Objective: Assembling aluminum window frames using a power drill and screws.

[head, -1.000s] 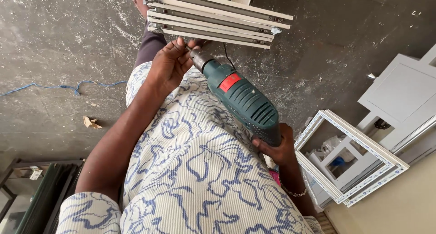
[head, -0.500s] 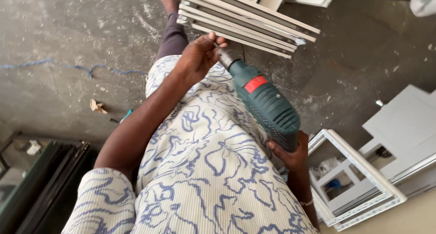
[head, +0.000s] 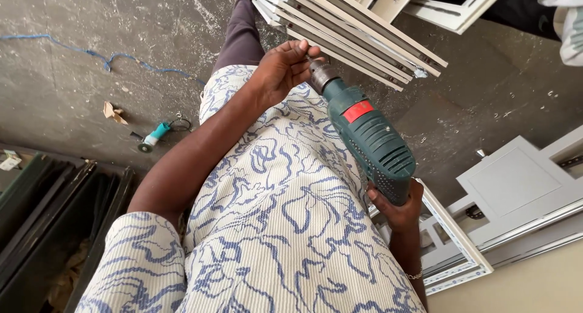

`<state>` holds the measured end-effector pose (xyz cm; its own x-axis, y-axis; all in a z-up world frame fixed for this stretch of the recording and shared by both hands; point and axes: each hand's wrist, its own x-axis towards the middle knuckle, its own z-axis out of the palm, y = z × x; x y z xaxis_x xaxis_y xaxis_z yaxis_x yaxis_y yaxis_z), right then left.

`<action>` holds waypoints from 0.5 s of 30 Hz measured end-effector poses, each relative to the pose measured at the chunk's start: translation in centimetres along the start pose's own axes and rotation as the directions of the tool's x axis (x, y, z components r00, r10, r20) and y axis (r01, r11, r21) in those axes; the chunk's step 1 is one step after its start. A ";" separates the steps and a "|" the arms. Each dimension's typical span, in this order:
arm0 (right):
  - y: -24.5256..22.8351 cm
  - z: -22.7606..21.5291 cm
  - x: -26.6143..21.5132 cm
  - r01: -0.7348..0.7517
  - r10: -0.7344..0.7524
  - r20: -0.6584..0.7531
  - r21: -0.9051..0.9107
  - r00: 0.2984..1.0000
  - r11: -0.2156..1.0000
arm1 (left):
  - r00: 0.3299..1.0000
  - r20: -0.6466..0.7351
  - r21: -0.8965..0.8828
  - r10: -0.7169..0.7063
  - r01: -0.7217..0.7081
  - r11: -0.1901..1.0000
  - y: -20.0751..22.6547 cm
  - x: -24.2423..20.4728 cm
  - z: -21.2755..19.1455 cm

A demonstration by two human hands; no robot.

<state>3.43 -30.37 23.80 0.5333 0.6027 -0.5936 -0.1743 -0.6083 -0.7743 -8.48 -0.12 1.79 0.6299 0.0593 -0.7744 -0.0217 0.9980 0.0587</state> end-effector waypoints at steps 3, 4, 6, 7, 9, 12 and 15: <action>0.0 0.4 0.8 -0.001 0.001 0.016 -0.011 1.000 1.000 | 0.998 -0.063 -0.004 0.002 -0.003 1.000 -0.2 0.8 0.9; 0.3 0.6 1.0 -0.006 0.006 0.019 -0.014 1.000 1.000 | 0.998 -0.066 -0.009 0.000 -0.001 1.000 -0.5 1.4 0.9; 0.5 1.0 0.9 -0.129 0.129 -0.031 -0.015 0.991 0.992 | 0.991 -0.136 -0.112 -0.011 -0.005 0.994 -1.5 2.4 1.1; 0.2 1.5 1.3 -0.139 0.138 -0.030 -0.021 0.990 0.990 | 0.990 -0.139 -0.121 -0.018 0.002 0.993 -2.4 3.3 0.6; -0.5 2.4 2.2 -0.241 0.245 -0.130 0.049 0.961 0.969 | 0.994 -0.105 -0.249 -0.022 -0.005 0.968 -4.2 5.3 -0.6; -0.1 2.3 2.9 -0.242 0.241 -0.106 0.004 0.965 0.970 | 0.998 -0.064 -0.338 0.018 -0.039 0.940 -5.4 7.3 -0.4; -1.5 3.1 4.8 -0.284 0.285 -0.132 0.027 0.949 0.958 | 0.991 -0.122 -0.370 0.061 -0.103 0.923 -5.7 8.4 0.0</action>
<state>3.69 -24.94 21.44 0.5660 0.3303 -0.7553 -0.3414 -0.7401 -0.5794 -3.12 -5.32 -5.04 0.5275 0.1224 -0.8407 -0.3721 0.9229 -0.0991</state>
